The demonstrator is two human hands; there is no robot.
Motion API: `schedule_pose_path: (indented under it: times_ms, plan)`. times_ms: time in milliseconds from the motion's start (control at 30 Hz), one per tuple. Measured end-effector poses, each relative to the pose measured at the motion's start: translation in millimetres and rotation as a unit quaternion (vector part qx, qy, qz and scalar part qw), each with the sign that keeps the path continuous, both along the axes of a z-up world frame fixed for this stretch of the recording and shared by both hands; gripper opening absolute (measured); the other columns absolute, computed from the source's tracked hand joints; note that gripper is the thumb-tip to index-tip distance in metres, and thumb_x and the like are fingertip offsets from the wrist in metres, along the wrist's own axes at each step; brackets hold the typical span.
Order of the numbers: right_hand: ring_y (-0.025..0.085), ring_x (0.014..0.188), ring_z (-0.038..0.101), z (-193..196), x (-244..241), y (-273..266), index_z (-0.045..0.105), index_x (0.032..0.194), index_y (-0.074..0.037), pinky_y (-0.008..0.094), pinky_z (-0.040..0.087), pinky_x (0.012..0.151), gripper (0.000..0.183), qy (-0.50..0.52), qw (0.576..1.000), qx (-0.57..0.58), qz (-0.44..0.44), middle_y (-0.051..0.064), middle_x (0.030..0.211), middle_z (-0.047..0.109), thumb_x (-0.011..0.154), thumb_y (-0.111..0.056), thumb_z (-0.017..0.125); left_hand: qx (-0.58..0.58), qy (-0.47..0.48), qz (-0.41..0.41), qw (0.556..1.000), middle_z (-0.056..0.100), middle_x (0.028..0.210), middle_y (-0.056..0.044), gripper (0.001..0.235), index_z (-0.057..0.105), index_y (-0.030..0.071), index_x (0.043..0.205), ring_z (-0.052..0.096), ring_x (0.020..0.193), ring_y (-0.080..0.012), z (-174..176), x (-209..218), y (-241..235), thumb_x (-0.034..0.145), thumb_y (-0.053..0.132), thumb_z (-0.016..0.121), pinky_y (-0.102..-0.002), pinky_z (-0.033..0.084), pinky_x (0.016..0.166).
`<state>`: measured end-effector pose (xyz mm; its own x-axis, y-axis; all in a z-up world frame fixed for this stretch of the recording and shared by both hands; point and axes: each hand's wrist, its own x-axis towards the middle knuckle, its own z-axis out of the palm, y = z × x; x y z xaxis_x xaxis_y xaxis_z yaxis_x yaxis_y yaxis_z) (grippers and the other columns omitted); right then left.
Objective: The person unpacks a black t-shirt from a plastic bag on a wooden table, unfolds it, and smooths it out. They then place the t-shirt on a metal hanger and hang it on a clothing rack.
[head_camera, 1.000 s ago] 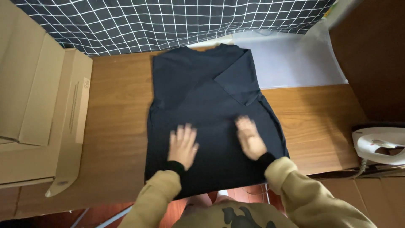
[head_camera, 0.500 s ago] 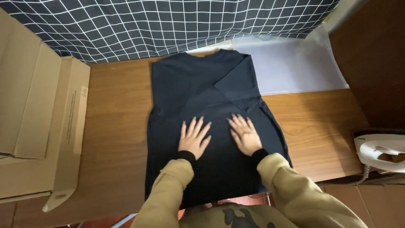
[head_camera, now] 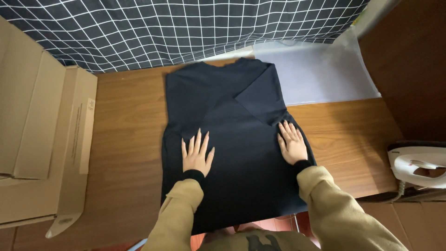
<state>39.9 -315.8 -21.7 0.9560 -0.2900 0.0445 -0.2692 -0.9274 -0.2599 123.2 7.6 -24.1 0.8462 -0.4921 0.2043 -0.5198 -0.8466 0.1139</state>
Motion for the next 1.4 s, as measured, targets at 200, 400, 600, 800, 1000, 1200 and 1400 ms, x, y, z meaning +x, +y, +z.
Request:
schedule_pose_path:
  times_ms: [200, 400, 600, 800, 1000, 1200, 1400]
  plan:
    - [0.019, 0.131, 0.026, -3.3, -40.6, -1.6, 0.033, 0.137, -0.022, 0.035, 0.021, 0.107, 0.047, -0.066, 0.997, -0.014, 0.029, 0.003, 0.141, 0.032, 0.091, -0.032, 0.036, -0.025, -0.019, -0.012, 0.999, 0.016, 0.145, -0.009, 0.056, 0.018, 0.020, 0.140, 0.021, 0.130, -0.0248, 1.3, -43.1, 1.1, 0.090, 0.046, 0.026, -0.052, 0.004, 0.106]
    - [0.021, 0.129, 0.030, -9.6, -80.6, -6.2, 0.039, 0.133, -0.019, 0.037, 0.024, 0.106, 0.047, -0.106, 0.993, 0.031, 0.032, 0.005, 0.137, 0.037, 0.088, -0.029, 0.044, -0.021, -0.032, -0.011, 0.999, 0.019, 0.143, -0.014, 0.058, 0.021, 0.013, 0.138, 0.021, 0.130, -0.0290, 0.3, -90.6, 3.0, 0.091, 0.045, 0.028, -0.051, 0.008, 0.106]
    - [0.015, 0.093, 0.061, 21.3, -87.0, 5.0, 0.062, 0.107, -0.021, 0.036, 0.052, 0.062, 0.024, -0.185, 0.982, -0.027, -0.038, -0.003, 0.109, 0.062, 0.090, -0.025, 0.046, -0.126, 0.040, -0.053, 0.990, 0.019, 0.139, -0.026, 0.057, 0.028, -0.002, 0.132, 0.016, 0.130, -0.0403, 28.3, -108.9, 3.3, 0.088, 0.033, 0.038, -0.048, 0.019, 0.104]
    - [0.018, 0.112, 0.051, 43.6, -31.7, 64.4, 0.063, 0.105, -0.010, 0.027, 0.044, 0.089, 0.027, -0.262, 0.960, -0.013, 0.095, 0.008, 0.113, 0.060, 0.083, -0.021, 0.052, -0.097, -0.072, -0.058, 0.991, 0.013, 0.143, -0.025, 0.055, 0.033, 0.004, 0.132, 0.010, 0.133, -0.0385, 19.3, -53.9, -20.0, 0.086, 0.033, 0.045, -0.053, 0.012, 0.104]
    - [0.033, 0.131, 0.021, 5.7, 8.5, 85.2, 0.047, 0.125, -0.006, 0.048, 0.013, 0.107, 0.042, -0.231, 0.959, -0.022, 0.165, 0.019, 0.139, 0.031, 0.087, -0.022, 0.047, -0.050, -0.030, 0.021, 0.998, 0.012, 0.144, -0.021, 0.055, 0.034, 0.011, 0.132, 0.005, 0.135, -0.0339, -10.0, -13.2, -50.3, 0.088, 0.044, 0.038, -0.052, 0.005, 0.107]
    - [0.030, 0.132, 0.020, 8.2, 10.7, 91.8, 0.045, 0.127, -0.009, 0.046, 0.012, 0.109, 0.042, -0.203, 0.971, -0.040, 0.116, 0.019, 0.140, 0.028, 0.088, -0.024, 0.046, -0.095, -0.115, 0.043, 0.988, 0.017, 0.141, -0.025, 0.056, 0.035, 0.007, 0.130, 0.014, 0.133, -0.0377, -48.3, 24.7, -61.0, 0.088, 0.044, 0.041, -0.056, 0.010, 0.105]
    - [0.028, 0.133, 0.018, 2.0, 12.1, 86.0, 0.041, 0.130, -0.013, 0.045, 0.012, 0.109, 0.045, -0.181, 0.975, -0.044, 0.123, 0.018, 0.142, 0.024, 0.089, -0.028, 0.043, -0.085, -0.037, 0.058, 0.994, 0.033, 0.135, -0.024, 0.062, 0.011, 0.003, 0.139, 0.018, 0.132, -0.0354, -25.8, 51.0, -38.8, 0.088, 0.023, 0.042, -0.054, 0.016, 0.104]
